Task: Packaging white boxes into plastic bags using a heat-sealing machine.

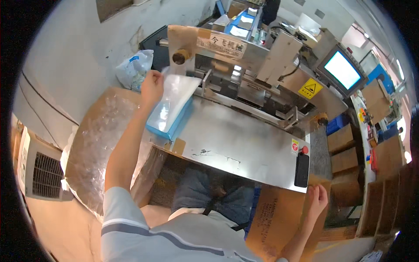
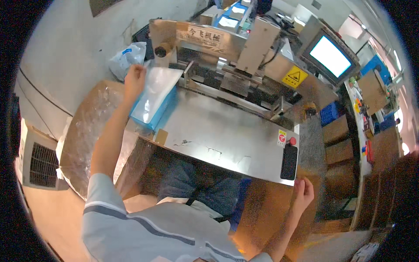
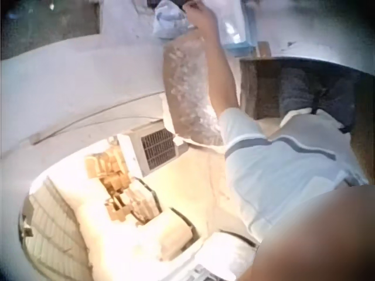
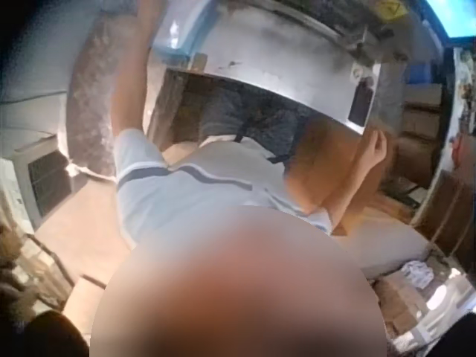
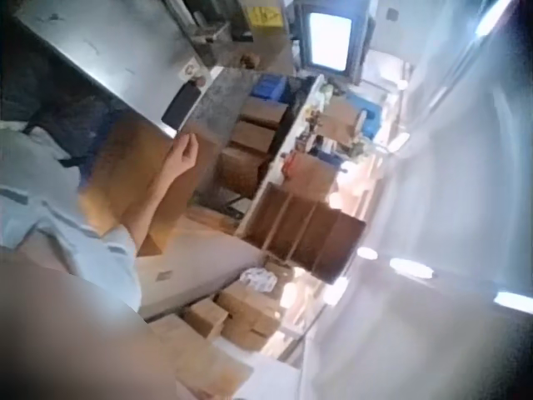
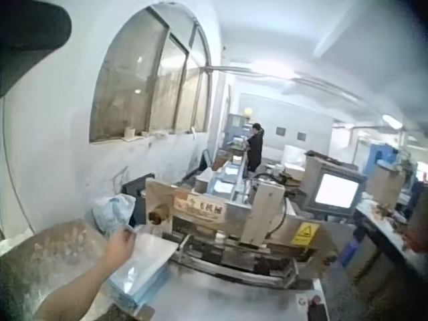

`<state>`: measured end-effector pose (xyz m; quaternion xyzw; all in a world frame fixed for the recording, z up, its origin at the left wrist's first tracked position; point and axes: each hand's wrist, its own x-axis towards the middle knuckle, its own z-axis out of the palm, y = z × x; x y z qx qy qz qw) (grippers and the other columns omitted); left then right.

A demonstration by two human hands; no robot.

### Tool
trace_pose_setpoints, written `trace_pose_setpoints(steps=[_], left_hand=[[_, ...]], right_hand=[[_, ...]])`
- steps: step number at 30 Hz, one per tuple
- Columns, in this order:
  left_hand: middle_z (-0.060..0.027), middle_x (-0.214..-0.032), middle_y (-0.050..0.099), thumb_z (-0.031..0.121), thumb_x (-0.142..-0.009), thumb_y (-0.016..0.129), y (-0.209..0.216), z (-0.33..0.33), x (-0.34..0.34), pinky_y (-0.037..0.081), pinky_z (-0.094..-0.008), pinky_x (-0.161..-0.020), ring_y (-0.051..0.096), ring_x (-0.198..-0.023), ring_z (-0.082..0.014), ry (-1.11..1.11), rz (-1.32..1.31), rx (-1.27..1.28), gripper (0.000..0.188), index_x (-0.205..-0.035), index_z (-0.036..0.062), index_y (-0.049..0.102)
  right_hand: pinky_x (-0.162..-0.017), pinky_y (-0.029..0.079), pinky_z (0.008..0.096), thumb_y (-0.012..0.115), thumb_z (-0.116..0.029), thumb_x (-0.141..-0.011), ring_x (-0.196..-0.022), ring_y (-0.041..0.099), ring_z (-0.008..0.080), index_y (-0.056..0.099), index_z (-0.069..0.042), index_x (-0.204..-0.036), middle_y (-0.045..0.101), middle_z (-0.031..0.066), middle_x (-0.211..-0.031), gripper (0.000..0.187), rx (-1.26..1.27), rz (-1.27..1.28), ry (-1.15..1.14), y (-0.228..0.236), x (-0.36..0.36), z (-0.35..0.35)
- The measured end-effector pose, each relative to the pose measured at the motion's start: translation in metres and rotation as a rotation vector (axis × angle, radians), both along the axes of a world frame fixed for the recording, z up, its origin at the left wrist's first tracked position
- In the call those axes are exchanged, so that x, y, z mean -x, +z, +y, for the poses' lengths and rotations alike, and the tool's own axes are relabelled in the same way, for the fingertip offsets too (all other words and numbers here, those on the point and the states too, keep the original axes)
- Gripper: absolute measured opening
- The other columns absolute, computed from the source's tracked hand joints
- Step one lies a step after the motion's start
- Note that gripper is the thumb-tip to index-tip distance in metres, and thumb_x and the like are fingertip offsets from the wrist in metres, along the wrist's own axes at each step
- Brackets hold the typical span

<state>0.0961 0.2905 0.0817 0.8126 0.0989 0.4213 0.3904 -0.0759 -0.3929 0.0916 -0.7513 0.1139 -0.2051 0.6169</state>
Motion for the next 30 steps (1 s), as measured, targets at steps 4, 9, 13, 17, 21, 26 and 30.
trace_pose_setpoints(steps=[4,9,13,17,21,26,30], left_hand=[[-0.0142,-0.094,0.074,0.007,-0.093,0.063,0.054,-0.103,0.044,0.054,-0.0319,-0.076,0.072,-0.084,-0.0200,-0.210,0.093,-0.061,0.017,-0.109,0.0026,0.069],[-0.0161,-0.094,0.073,0.004,-0.090,0.065,0.065,-0.210,0.126,0.055,-0.0336,-0.069,0.071,-0.077,-0.0271,-0.630,0.213,-0.194,0.016,-0.105,0.0019,0.071],[-0.0154,-0.091,0.074,0.001,-0.089,0.066,0.058,-0.255,0.160,0.056,-0.0309,-0.068,0.072,-0.075,-0.0223,-0.824,0.235,-0.120,0.014,-0.103,0.0001,0.071],[-0.0096,-0.076,0.071,0.007,-0.090,0.072,0.039,-0.262,0.181,0.053,-0.0265,-0.061,0.067,-0.067,-0.0115,-0.850,0.449,0.244,0.011,-0.094,-0.0032,0.069],[-0.0033,-0.073,0.068,0.012,-0.092,0.071,0.008,-0.257,0.182,0.050,-0.0251,-0.059,0.062,-0.066,-0.0082,-0.817,0.845,0.569,0.017,-0.090,-0.0044,0.068],[-0.0081,-0.084,0.072,0.012,-0.093,0.069,-0.035,-0.259,0.170,0.051,-0.0266,-0.066,0.066,-0.074,-0.0135,-0.783,0.759,0.567,0.016,-0.097,-0.0039,0.068],[-0.0181,-0.108,0.070,0.010,-0.090,0.067,0.021,-0.272,0.165,0.055,-0.0380,-0.075,0.069,-0.089,-0.0344,-0.836,0.353,-0.028,0.027,-0.115,0.0020,0.067]], right_hand=[[-0.092,0.053,0.0329,0.064,-0.004,-0.094,-0.105,0.065,0.0202,0.063,0.003,-0.121,0.068,0.0112,-0.113,0.028,0.161,-0.052,0.149,0.009,-0.032,0.050],[-0.109,0.042,0.0439,0.085,-0.020,-0.075,-0.134,0.048,0.0353,0.052,-0.004,-0.138,0.048,0.0204,-0.145,0.074,0.606,-0.391,0.393,0.054,-0.044,0.188],[-0.088,0.052,0.0391,0.077,-0.023,-0.083,-0.105,0.064,0.0348,0.067,-0.005,-0.113,0.066,0.0180,-0.114,0.036,0.543,-0.131,0.710,0.038,-0.048,0.200],[-0.066,0.053,0.0377,0.066,-0.021,-0.092,-0.074,0.067,0.0331,0.071,-0.004,-0.085,0.069,0.0116,-0.078,0.020,0.575,-0.052,0.853,0.038,-0.034,0.193],[-0.079,0.056,0.0379,0.077,-0.005,-0.077,-0.094,0.068,0.0303,0.071,-0.003,-0.085,0.072,0.0106,-0.096,0.010,0.529,-0.516,0.642,0.032,-0.027,0.193],[-0.081,0.055,0.0393,0.080,-0.006,-0.073,-0.098,0.067,0.0301,0.070,-0.004,-0.086,0.069,0.0101,-0.099,0.017,0.583,-0.513,0.802,0.011,-0.027,0.187],[-0.082,0.053,0.0402,0.075,-0.012,-0.078,-0.093,0.065,0.0301,0.065,-0.004,-0.083,0.067,0.0105,-0.091,0.014,0.740,-0.331,0.885,-0.002,-0.024,0.189]])
